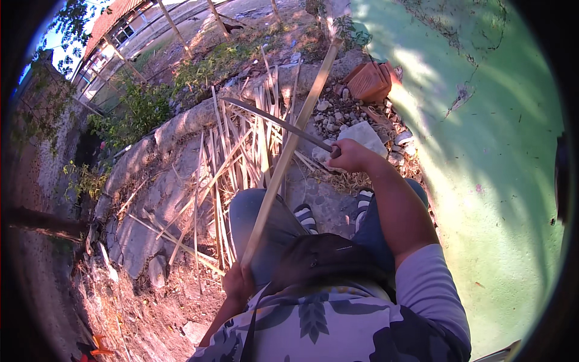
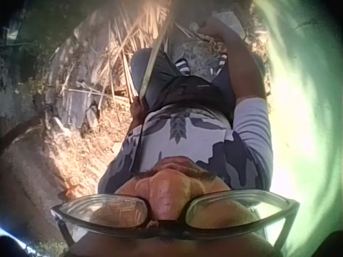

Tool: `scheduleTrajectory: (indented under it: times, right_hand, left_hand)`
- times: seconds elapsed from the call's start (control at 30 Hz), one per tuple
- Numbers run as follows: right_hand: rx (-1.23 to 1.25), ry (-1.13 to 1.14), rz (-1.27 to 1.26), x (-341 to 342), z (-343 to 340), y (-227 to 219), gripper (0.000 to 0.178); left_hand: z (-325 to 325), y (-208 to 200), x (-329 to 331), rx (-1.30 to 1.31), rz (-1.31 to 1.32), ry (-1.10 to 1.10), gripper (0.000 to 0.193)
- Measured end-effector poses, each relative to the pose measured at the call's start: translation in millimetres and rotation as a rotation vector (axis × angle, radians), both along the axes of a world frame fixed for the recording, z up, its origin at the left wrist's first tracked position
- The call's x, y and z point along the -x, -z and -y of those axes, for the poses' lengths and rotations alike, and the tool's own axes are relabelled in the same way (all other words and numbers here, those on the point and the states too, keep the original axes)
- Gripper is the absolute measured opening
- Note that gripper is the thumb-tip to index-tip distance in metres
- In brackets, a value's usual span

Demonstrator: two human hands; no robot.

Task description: The person repeatedly shaves a strip of bamboo using a machete while holding the bamboo in one hand.

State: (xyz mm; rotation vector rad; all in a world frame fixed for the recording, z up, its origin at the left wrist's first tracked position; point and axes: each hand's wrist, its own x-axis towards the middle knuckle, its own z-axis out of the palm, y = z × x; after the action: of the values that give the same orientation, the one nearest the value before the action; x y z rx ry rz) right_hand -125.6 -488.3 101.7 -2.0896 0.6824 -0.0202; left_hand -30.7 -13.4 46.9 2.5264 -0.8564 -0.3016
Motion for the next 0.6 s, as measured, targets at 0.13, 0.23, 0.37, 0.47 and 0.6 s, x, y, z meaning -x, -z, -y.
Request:
scheduleTrajectory:
  times: [0.13, 0.23, 0.37, 0.47, 0.6]
  right_hand:
    - [0.126, -0.006, 0.015, 1.1, -20.0, -11.3, 0.025]
    - [0.254, -0.202, 0.009, -0.3, -46.7, -20.6, 0.021]
    - [0.477, -0.43, -0.141, -7.5, -63.1, -29.5, 0.028]
    - [0.354, -0.323, -0.019, -6.8, -26.7, -4.5, 0.03]
    - [0.065, 0.052, -0.019, -8.1, 5.3, 8.0, 0.027]
  left_hand:
    - [-6.3, 7.1, -2.0, -0.034, -0.001, 0.002, 0.044]
    - [-7.8, 13.2, -1.5, -0.039, 0.025, 0.001, 0.042]
    - [-9.9, 14.5, -4.2, -0.011, 0.074, 0.002, 0.037]
    - [-10.4, 24.1, -3.8, 0.009, 0.136, 0.014, 0.031]
    - [-11.8, 28.5, -4.9, 0.025, 0.29, 0.065, 0.025]
